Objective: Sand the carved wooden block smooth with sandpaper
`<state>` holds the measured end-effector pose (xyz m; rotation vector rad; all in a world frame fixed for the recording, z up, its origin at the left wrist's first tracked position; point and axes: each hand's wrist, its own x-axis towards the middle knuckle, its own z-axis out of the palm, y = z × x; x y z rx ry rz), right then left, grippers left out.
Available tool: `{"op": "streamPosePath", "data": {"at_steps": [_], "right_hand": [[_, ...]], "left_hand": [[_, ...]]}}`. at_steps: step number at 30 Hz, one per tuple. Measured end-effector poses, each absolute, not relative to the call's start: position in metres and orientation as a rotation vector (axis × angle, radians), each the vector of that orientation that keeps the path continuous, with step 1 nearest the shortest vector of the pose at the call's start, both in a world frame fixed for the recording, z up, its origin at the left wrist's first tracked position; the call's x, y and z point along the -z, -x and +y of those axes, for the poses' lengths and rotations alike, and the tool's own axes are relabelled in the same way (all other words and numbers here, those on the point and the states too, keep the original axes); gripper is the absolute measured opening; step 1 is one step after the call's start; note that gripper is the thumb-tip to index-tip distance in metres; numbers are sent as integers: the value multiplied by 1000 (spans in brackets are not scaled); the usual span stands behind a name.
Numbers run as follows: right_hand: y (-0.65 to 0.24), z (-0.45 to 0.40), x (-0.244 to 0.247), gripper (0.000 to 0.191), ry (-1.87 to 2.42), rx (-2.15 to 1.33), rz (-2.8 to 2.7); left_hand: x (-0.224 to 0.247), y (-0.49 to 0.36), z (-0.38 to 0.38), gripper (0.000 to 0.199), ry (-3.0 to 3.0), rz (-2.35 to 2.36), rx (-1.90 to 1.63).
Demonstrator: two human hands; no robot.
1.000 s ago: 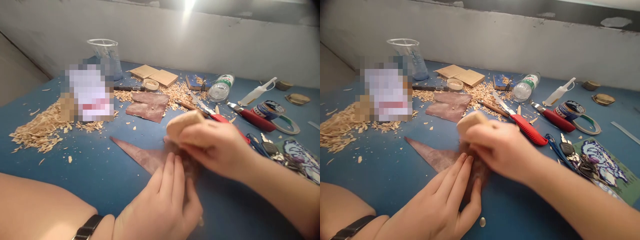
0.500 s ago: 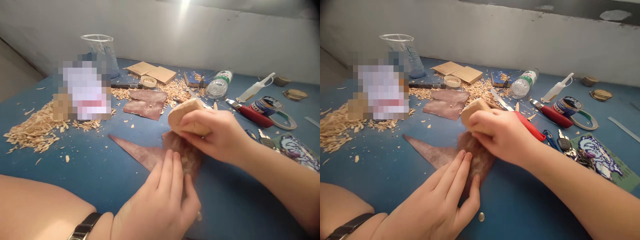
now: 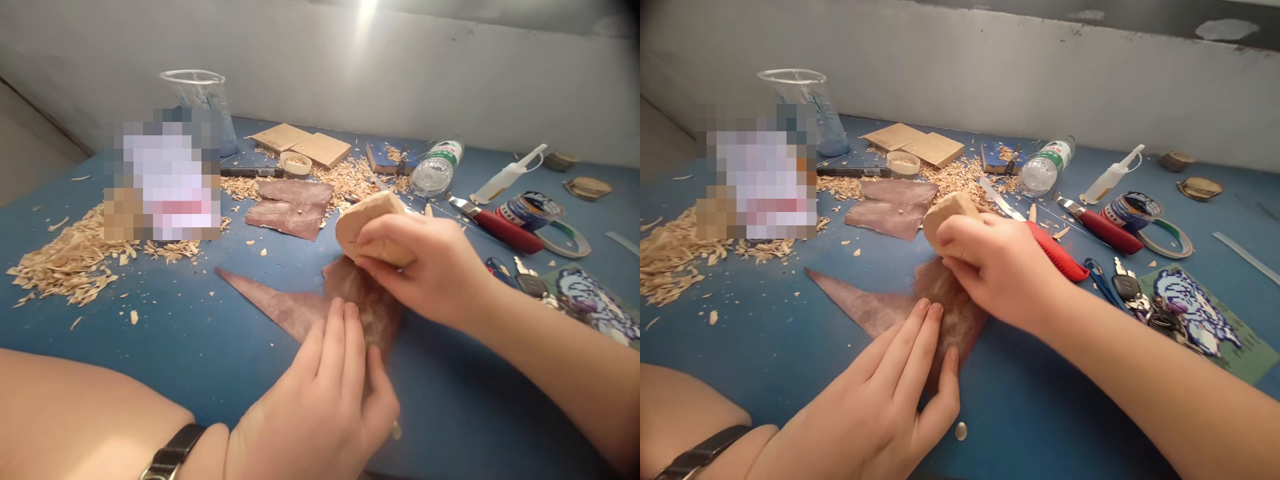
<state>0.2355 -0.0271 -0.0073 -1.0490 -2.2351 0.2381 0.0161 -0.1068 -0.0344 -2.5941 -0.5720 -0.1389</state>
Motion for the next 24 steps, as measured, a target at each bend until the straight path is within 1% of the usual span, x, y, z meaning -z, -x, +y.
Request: {"op": "streamPosePath", "data": {"at_steps": [3,7,10,14,17,18,21,24], "right_hand": [[-234,-29,9,18,945,-337,-2329],[-233,-28,10,18,992,-252,-2229],[-234,-28,9,17,942,-330,-2300],[-240,-29,7,17,1016,-216,-2252],[-246,-30,4,19,950,-376,-2375],[-248,-29,4,19,930,-372,-2351],[-254,-27,4,18,998,-200,-2266],[-255,-29,5,20,933,-364,-2349]], "left_hand": [[37,-15,-107,43,2585,-551,149],[37,-16,-106,42,2576,-554,155],[34,-18,-106,42,2600,-555,104],[31,-18,-106,41,2602,-570,123],[31,-17,-106,43,2605,-568,90],[31,-16,-105,42,2609,-567,92],[33,-15,-105,39,2611,-574,138],[34,-14,-105,39,2604,-577,159]]}}
